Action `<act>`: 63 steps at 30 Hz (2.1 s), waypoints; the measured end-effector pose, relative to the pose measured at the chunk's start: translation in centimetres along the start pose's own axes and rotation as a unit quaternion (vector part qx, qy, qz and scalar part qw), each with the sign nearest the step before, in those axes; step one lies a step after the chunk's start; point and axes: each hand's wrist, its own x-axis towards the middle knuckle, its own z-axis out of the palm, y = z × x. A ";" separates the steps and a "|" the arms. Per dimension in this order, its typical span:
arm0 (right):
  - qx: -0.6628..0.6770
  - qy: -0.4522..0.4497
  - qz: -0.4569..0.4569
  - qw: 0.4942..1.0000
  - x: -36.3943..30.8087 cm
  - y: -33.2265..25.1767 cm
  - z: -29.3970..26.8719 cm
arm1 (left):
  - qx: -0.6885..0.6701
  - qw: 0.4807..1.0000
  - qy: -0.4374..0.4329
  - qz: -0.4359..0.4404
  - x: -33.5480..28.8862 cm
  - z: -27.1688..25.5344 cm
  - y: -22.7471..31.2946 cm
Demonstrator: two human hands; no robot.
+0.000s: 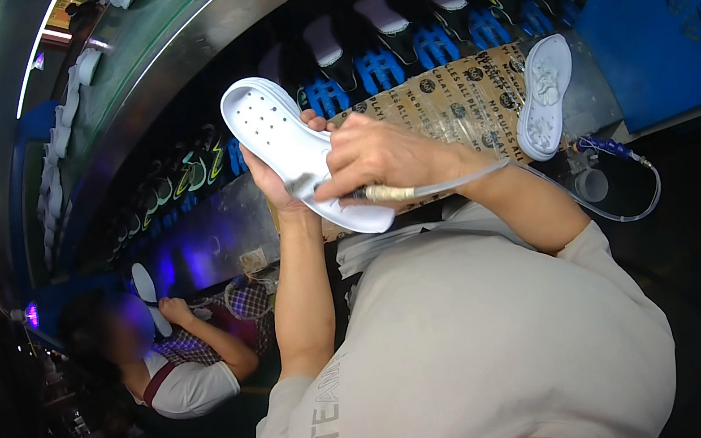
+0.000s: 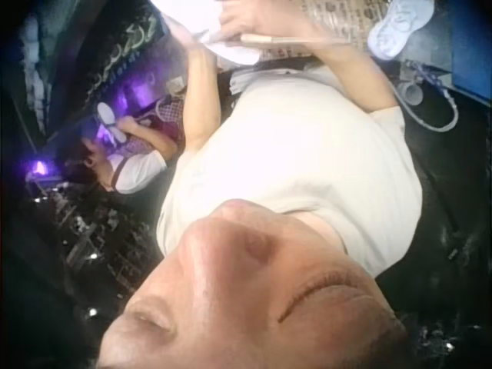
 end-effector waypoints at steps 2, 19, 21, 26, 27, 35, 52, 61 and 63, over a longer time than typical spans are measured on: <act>0.151 -0.052 0.002 0.987 0.1 -1.9 -1.5 | 0.006 1.000 -0.019 0.007 0.5 -0.2 1.4; 0.255 -0.097 0.056 0.960 2.4 -3.9 -1.2 | 0.166 0.970 -0.151 -0.094 2.2 4.3 9.5; 0.140 -0.100 0.099 0.980 3.1 -3.8 -0.8 | 0.210 0.961 -0.154 -0.095 3.4 4.4 9.5; 0.239 -0.185 0.064 0.951 3.7 -3.4 -1.7 | 0.425 0.897 -0.057 -0.110 4.4 5.4 9.0; 0.206 -0.126 0.085 0.967 3.5 -3.2 -1.3 | 0.484 0.869 -0.023 -0.094 4.6 5.4 8.7; 0.171 -0.097 0.058 0.979 3.7 -3.2 -1.7 | 0.693 0.696 -0.016 -0.190 5.9 5.6 8.2; -0.087 -0.119 0.075 0.986 3.4 -2.5 -3.8 | 0.738 0.628 -0.032 -0.245 4.9 5.2 9.2; -0.044 -0.149 0.054 0.986 3.7 -1.6 -5.2 | 0.720 0.653 -0.020 -0.234 3.8 4.3 11.0; 0.014 -0.190 0.057 0.980 3.9 -1.6 -5.9 | 0.716 0.651 -0.006 -0.254 3.7 4.0 11.4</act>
